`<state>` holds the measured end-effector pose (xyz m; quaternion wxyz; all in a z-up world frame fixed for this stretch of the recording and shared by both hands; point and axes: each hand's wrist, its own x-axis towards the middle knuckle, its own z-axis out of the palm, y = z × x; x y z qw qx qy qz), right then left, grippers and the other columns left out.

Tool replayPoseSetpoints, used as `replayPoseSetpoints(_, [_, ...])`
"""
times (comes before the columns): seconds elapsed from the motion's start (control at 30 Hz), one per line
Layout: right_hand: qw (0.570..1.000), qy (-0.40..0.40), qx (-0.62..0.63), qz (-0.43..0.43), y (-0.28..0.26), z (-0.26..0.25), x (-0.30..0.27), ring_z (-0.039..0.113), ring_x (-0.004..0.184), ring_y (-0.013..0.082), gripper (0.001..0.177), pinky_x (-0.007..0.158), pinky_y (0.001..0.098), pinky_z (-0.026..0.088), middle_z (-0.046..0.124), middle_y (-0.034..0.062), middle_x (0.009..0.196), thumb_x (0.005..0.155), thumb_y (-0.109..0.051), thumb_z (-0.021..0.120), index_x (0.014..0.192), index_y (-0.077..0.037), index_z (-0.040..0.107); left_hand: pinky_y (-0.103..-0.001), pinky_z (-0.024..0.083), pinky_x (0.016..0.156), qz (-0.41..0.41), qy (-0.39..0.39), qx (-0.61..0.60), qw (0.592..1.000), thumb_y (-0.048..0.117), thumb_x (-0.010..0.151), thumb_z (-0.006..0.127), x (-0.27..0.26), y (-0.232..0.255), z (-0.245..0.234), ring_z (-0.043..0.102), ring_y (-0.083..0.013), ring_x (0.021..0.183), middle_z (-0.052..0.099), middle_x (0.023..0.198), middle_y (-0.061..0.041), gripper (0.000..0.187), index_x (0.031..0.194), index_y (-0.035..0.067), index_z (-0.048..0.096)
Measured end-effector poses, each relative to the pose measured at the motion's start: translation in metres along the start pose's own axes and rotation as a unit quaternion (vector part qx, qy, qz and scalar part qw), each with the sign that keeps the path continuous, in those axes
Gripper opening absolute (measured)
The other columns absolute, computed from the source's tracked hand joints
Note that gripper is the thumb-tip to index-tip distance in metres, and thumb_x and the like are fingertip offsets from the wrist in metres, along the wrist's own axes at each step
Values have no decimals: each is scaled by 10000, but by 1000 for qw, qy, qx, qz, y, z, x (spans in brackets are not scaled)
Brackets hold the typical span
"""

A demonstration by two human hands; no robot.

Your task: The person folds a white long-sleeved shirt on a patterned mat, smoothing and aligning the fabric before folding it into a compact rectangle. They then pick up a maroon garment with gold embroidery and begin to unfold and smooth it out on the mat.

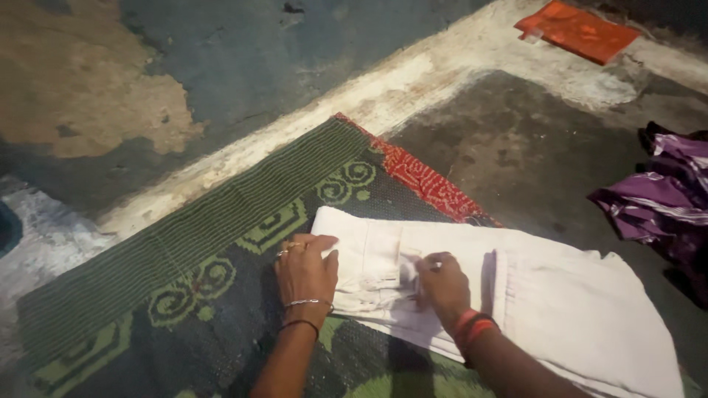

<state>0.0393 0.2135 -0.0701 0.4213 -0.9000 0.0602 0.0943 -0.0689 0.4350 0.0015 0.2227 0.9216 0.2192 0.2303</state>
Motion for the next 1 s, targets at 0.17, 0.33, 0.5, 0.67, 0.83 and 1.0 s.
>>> replayPoseSetpoints(0.17, [994, -21, -93, -47, -26, 16, -8, 730, 973, 365, 569, 888, 447, 565, 749, 193, 1015, 817, -383, 786, 1250, -61, 606, -536, 388, 1023, -89, -51, -11, 995, 373, 740, 839, 4, 5, 7, 486, -345, 1252, 561, 1383, -128, 616, 1321, 228, 694])
replayPoseSetpoints(0.33, [995, 4, -36, -89, -32, 11, -12, 742, 863, 345, 343, 793, 449, 589, 755, 167, 970, 902, -221, 666, 1222, -103, 701, -611, 271, 1107, 186, -98, 33, 977, 400, 675, 871, -6, 9, 12, 408, -356, 1384, 579, 1389, -166, 583, 1215, 216, 752])
replayPoseSetpoints(0.5, [992, -75, 78, -69, -13, -3, 0, 719, 679, 191, 273, 641, 343, 574, 780, 139, 853, 895, -148, 706, 1142, -30, 720, -571, 321, 1160, 240, -85, 7, 967, 278, 753, 801, -20, 18, 33, 505, -269, 1374, 703, 1294, -36, 301, 1044, 207, 769])
replayPoseSetpoints(0.67, [967, -124, 218, 46, 11, -1, 24, 647, 562, 195, 148, 506, 360, 529, 696, 114, 726, 920, -91, 647, 1001, 15, 712, -600, 324, 1182, 259, -116, -79, 956, 232, 933, 667, -21, 25, 43, 607, -257, 1314, 699, 1320, -76, 179, 1088, 166, 725])
replayPoseSetpoints(0.83, [963, -108, 244, 23, 43, 5, 41, 603, 492, 207, 169, 434, 381, 471, 618, 99, 628, 926, -84, 566, 850, 25, 670, -600, 297, 1153, 336, -196, -70, 919, 272, 965, 621, -44, 28, 32, 574, -300, 1326, 651, 1380, -127, 226, 1140, 147, 692])
replayPoseSetpoints(1.0, [921, -143, 356, 65, 50, 8, 42, 553, 550, 212, 445, 439, 376, 437, 549, 76, 709, 1119, -462, 583, 1060, -38, 702, -568, 285, 1156, 245, -222, -114, 937, 316, 998, 584, -58, 28, 32, 555, -318, 1308, 601, 1420, -176, 391, 1338, 130, 630])
